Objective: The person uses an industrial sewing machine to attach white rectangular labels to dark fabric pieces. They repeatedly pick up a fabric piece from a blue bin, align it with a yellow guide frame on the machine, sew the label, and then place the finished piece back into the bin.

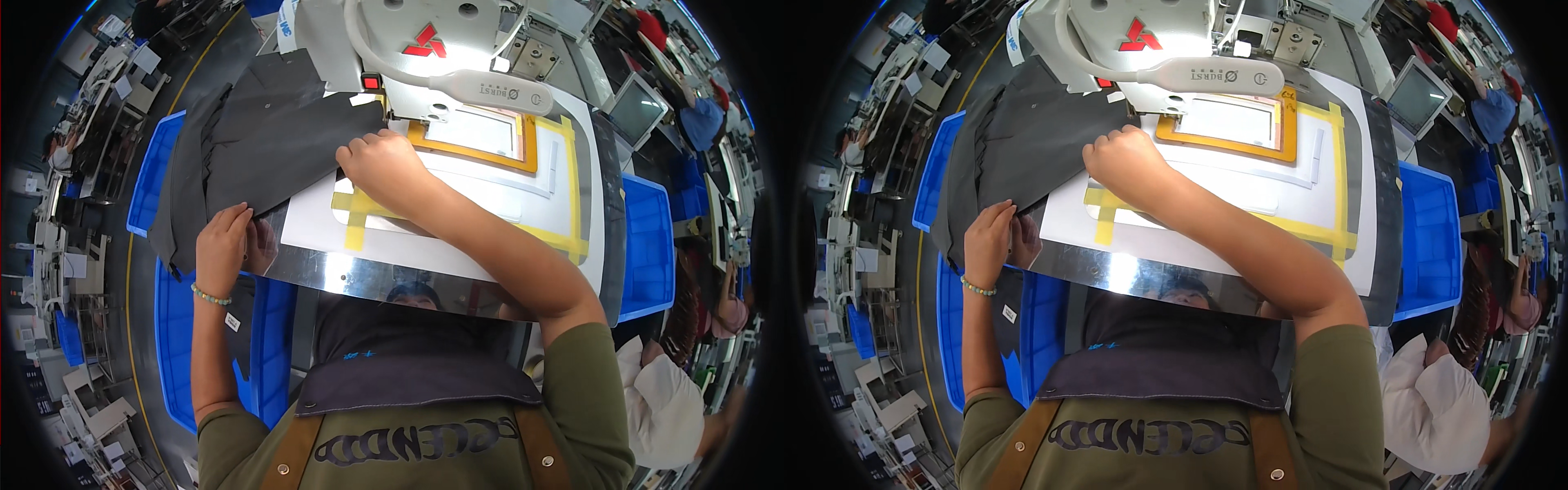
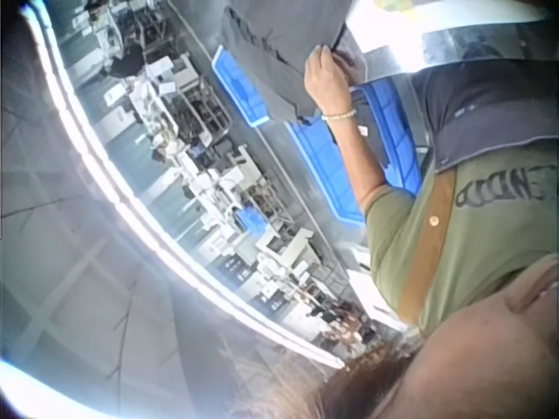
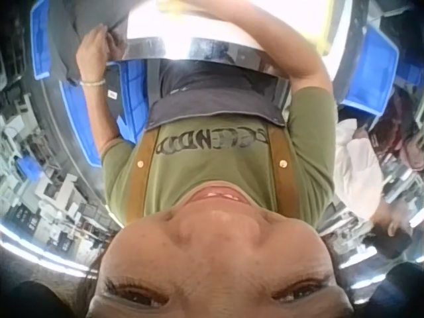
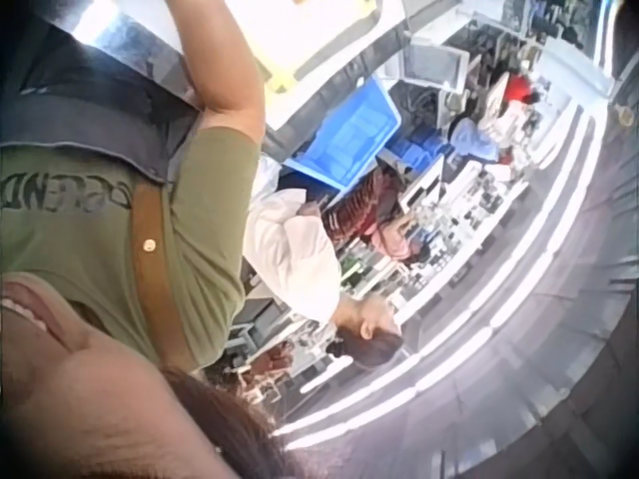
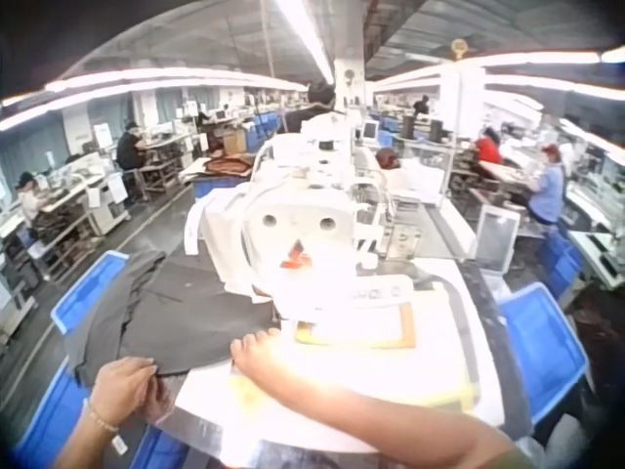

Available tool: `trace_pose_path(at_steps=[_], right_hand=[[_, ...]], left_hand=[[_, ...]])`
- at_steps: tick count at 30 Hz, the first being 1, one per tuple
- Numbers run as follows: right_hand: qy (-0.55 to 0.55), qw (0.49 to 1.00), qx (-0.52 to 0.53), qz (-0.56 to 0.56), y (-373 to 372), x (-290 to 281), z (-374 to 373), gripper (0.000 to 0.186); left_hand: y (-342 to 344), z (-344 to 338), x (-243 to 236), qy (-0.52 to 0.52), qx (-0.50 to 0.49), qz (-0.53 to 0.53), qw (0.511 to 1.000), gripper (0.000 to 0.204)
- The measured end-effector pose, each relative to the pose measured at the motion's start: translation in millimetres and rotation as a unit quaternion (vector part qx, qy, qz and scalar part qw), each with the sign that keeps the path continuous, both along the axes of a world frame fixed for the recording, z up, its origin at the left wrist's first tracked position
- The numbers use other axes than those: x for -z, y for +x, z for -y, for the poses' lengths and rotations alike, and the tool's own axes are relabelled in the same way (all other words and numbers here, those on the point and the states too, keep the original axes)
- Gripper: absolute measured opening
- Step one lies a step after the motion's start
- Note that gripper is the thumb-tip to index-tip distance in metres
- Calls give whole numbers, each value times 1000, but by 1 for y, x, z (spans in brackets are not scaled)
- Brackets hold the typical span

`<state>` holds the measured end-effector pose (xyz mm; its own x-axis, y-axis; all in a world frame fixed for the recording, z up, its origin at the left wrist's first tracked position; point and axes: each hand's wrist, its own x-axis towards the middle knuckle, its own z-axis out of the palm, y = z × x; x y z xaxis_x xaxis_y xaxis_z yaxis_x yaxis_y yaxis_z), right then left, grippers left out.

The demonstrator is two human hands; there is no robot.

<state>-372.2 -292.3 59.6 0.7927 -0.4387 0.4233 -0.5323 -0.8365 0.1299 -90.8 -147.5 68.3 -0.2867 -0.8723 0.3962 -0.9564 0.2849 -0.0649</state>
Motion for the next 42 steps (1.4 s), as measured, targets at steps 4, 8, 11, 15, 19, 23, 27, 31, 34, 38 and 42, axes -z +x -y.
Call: trace_pose_path(at_steps=[4, 8, 11, 15, 19, 23, 27, 31, 34, 38, 42], right_hand=[[-38, 999, -8, 3, -29, 0, -2, 10], [-71, 995, -20, 67, -69, -2, 0, 6], [-77, 994, 4, 77, -107, -6, -4, 7], [-63, 995, 71, 28, -168, -12, -17, 7], [-72, 992, 101, -1, -215, -11, -27, 8], [-59, 990, 130, 17, -243, -4, -33, 13], [-62, 988, 133, 52, -243, 1, -34, 14], [-52, 990, 122, 47, -243, -1, -34, 14], [-46, 989, 134, 35, -243, -3, -39, 12], [18, 980, 199, -7, -246, -8, -53, 23], [70, 963, 258, 43, -248, -12, -80, 41]], left_hand=[[0, 9, -1, -19, 27, -15, 999, 31], [-19, 36, -9, -22, 106, 0, 994, 33], [-28, 67, -1, -66, 195, -1, 979, 31], [-70, 106, 1, -102, 271, 18, 957, 23], [-117, 133, 2, -105, 333, 35, 936, 16], [-140, 145, 6, -98, 340, 55, 934, 16], [-137, 143, 8, -90, 323, 46, 941, 15], [-136, 139, 7, -73, 312, 35, 947, 15], [-135, 135, 7, -44, 296, 35, 953, 18], [-133, 118, -3, -2, 267, 30, 963, 28], [-121, 105, -1, 70, 207, -48, 975, 42]])
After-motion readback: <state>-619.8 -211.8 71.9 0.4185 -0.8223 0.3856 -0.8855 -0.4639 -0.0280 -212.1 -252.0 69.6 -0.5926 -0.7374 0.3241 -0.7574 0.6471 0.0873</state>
